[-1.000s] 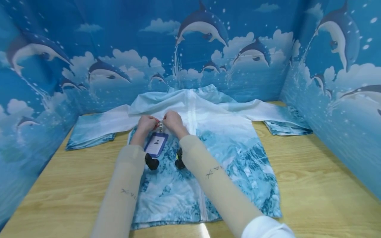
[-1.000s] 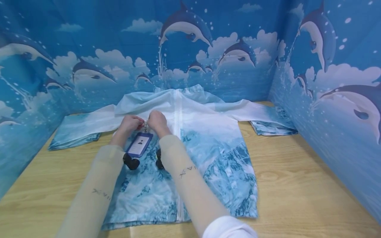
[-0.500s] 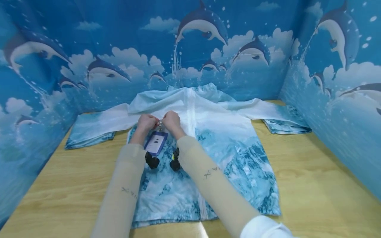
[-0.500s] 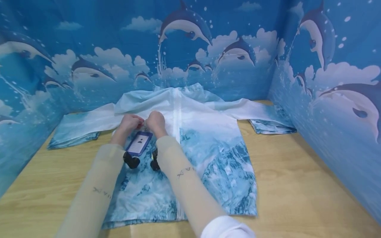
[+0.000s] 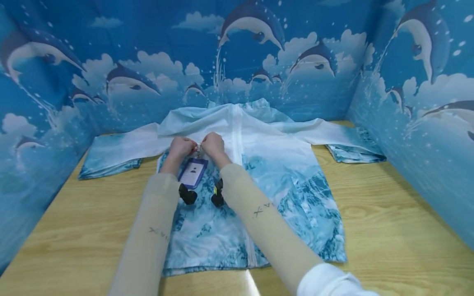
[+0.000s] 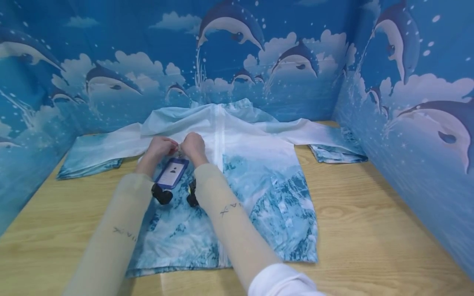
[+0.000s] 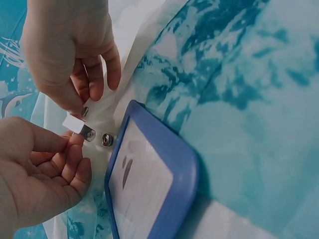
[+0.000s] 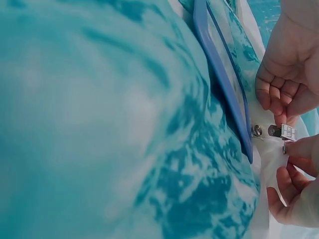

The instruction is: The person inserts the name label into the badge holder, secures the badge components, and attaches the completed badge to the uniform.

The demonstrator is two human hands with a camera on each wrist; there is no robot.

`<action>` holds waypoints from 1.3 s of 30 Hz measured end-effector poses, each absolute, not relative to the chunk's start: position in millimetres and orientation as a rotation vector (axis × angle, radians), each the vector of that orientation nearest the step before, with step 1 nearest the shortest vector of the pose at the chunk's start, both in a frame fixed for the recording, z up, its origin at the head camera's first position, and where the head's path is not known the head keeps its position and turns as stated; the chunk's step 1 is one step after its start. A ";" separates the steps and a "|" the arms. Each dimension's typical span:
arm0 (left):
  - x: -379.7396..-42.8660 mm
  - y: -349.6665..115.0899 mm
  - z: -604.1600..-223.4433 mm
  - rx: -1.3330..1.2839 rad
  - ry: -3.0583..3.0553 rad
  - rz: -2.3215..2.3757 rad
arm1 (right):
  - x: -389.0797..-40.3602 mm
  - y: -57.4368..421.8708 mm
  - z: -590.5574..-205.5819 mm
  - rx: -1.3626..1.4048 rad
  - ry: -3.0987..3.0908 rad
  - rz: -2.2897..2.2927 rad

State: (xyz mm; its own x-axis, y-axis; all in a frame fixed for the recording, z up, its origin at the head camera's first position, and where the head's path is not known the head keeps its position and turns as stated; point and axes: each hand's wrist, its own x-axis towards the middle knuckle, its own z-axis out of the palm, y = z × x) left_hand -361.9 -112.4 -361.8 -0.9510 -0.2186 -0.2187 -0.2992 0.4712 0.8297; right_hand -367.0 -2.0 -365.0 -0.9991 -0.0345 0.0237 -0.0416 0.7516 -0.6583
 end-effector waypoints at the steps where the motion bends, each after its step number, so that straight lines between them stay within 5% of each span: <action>1: -361.5 -112.2 -362.0 -0.474 2.618 1.516 | -367.0 -2.3 -365.1 0.062 -2.931 1.100; 39: -366.1 -106.0 -360.4 -0.580 2.586 1.455 | -363.0 -10.5 -364.3 0.026 -2.917 0.973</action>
